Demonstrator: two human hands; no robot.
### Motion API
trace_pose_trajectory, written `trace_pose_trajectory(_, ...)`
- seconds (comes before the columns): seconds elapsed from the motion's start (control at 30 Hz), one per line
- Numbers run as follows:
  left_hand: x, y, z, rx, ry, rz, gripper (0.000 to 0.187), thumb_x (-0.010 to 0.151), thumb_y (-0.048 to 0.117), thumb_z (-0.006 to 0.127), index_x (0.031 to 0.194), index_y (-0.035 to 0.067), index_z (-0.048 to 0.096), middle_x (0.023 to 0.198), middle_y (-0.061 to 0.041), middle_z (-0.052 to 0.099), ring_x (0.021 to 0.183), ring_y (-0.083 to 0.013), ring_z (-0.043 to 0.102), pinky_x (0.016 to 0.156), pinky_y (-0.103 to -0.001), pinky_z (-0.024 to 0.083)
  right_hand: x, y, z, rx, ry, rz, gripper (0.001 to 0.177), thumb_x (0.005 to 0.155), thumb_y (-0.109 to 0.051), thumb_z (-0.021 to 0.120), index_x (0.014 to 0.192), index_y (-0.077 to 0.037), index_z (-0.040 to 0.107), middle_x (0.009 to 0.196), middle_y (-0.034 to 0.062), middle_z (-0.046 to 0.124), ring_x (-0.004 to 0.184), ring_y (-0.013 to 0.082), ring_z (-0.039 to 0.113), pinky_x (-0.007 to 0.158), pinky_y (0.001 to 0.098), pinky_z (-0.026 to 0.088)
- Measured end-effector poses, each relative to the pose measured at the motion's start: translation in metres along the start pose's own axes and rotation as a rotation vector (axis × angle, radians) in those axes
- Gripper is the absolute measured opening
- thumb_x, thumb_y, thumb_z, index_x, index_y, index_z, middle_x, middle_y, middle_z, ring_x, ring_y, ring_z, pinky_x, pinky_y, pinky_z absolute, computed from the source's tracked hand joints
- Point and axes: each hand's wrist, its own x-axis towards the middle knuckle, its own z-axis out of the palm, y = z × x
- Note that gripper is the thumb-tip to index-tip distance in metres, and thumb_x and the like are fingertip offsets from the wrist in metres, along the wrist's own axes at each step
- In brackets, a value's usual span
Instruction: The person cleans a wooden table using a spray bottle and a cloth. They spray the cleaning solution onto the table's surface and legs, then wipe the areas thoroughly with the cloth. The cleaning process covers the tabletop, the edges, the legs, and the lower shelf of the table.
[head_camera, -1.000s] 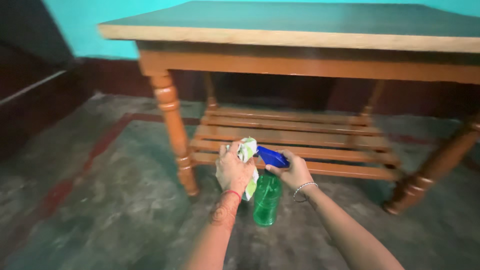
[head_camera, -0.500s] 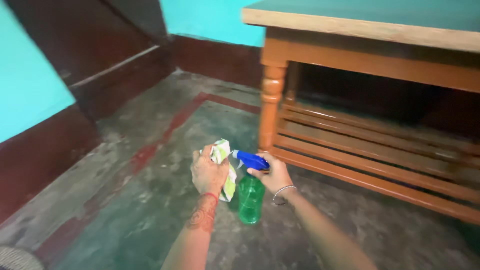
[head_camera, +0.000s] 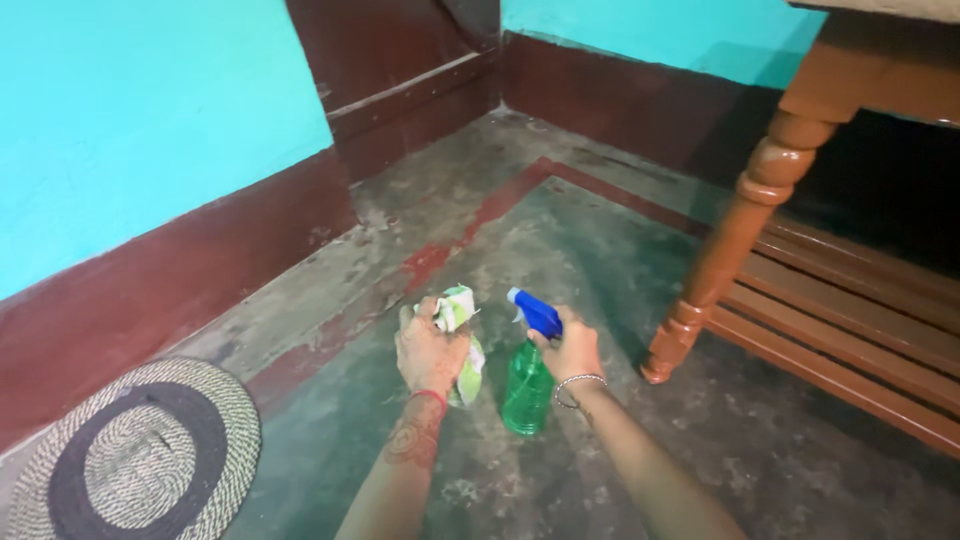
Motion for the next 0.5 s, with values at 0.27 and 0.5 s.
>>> trace_pose_trajectory(0.27, 0.001, -0.015, -0.002, -0.019, 0.002, 0.004, 0.046, 0.069, 0.03, 0.086, 0.111, 0.022, 0.07, 0.115, -0.013, 0.063, 0.104, -0.0398, 0.067, 0.086, -0.051, 0.055, 0.018, -0.004, -0.003, -0.241, -0.003, 0.029, 0.053, 0.074, -0.018, 0.087, 0.121, -0.008, 0.065, 0.109, 0.0201, 0.072, 0.099, 0.0369, 0.072, 0.087, 0.0441, 0.058)
trace_pose_trajectory(0.5, -0.011, 0.013, 0.003, 0.053, -0.049, 0.076, 0.05, 0.069, 0.027, 0.085, 0.117, 0.029, 0.069, 0.129, -0.012, 0.057, 0.105, -0.0424, 0.062, 0.083, -0.051, 0.056, 0.015, -0.027, -0.022, -0.296, -0.023, 0.11, 0.06, 0.073, -0.022, 0.087, 0.128, -0.018, 0.062, 0.125, 0.0111, 0.068, 0.112, 0.0337, 0.068, 0.092, 0.0447, 0.055)
